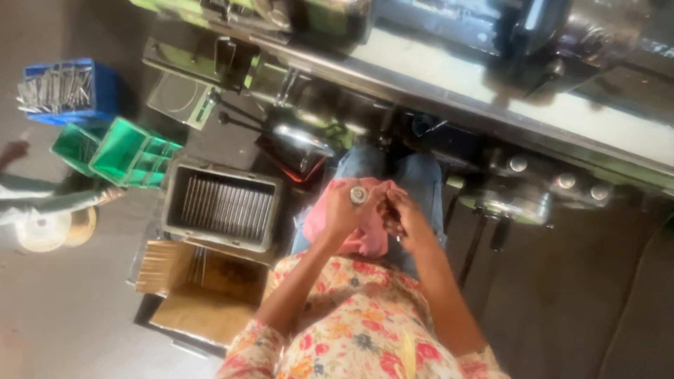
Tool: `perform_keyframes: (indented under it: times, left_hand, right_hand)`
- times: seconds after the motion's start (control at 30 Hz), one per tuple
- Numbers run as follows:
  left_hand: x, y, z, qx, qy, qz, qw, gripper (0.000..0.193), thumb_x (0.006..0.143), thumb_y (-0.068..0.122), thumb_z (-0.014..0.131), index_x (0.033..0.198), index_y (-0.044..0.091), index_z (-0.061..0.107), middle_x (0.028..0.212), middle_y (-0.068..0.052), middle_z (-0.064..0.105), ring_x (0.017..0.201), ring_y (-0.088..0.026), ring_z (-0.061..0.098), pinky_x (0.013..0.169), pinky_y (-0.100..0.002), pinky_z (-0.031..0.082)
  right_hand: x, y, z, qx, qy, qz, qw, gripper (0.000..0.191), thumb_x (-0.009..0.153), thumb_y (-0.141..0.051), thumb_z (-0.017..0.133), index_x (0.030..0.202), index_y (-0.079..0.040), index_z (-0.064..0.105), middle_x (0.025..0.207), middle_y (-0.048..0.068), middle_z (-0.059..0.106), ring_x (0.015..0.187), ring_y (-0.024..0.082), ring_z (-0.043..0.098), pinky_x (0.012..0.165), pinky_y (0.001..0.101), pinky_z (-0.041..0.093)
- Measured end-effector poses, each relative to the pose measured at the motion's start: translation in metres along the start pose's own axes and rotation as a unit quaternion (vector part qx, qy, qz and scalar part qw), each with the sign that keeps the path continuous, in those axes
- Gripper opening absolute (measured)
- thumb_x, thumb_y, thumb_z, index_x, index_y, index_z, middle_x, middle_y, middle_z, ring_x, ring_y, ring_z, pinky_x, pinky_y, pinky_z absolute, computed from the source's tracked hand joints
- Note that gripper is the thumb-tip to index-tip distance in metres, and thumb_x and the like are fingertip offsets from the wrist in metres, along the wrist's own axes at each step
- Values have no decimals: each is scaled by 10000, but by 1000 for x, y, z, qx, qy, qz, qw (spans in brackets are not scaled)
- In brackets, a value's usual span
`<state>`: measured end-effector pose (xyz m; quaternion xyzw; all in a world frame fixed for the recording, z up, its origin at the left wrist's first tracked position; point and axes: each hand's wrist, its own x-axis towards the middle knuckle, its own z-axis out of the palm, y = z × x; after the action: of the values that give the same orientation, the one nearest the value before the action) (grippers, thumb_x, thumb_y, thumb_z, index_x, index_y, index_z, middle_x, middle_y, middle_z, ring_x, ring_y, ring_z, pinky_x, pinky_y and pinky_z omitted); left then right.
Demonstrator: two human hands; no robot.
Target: The person operates a metalworking lathe, repeatedly picking up small metal rods from a tray, inserting them into the machine, and using a wrench to tighten a component. The person then removes the rods and places them back into the tray.
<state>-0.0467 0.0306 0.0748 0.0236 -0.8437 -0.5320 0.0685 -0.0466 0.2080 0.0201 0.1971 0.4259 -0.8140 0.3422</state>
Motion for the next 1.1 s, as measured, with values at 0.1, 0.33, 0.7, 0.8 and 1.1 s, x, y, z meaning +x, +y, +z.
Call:
perform_keyframes:
  times: [0.1, 0.33, 0.7, 0.8, 1.1]
  left_hand:
    - [-3, -6, -7, 26, 40, 138, 989, 349, 833, 300, 833, 654, 71, 640, 642, -85, 640, 574, -266, 624, 581, -399, 484]
    - [-13, -23, -1, -5, 35, 230, 973, 164, 796, 185, 773, 735, 85, 658, 723, -106, 638, 661, -319, 619, 637, -418, 473]
    - [-4, -110, 35, -540, -56, -490, 682, 444, 975, 503, 659, 830, 83, 666, 709, -32, 655, 607, -174, 608, 550, -285, 436]
    - [-22, -117, 28, -658, -109, -391, 634, 456, 1018, 587, 648, 961, 135, 657, 778, 0, 608, 602, -118, 560, 471, -261, 404]
    - [-43, -174, -68, -88, 133, -277, 947, 360, 960, 327, 707, 1173, 56, 603, 979, -93, 696, 861, -229, 706, 764, -394, 576]
  right_hand:
    - [1, -2, -20, -50, -50, 34, 997, 300, 1085, -310, 517, 923, -74, 608, 699, 29, 595, 355, 57, 302, 316, 230, 203]
    - [-7, 19, 1, -348, 49, -417, 838, 358, 1165, -304, 562, 1038, 22, 638, 992, 42, 631, 825, 87, 559, 615, 278, 457]
    - [0, 3, 80, -545, 165, -513, 643, 205, 949, -232, 768, 988, -47, 688, 889, 134, 722, 755, 315, 693, 671, 392, 539]
    - [1, 8, 59, -583, 49, -520, 622, 81, 1031, -170, 731, 1058, -95, 718, 1001, 112, 741, 858, 337, 706, 764, 414, 557]
    - [2, 45, -28, -535, 245, -463, 663, 187, 1106, -175, 769, 1130, 3, 716, 989, 123, 737, 817, 209, 691, 695, 330, 540]
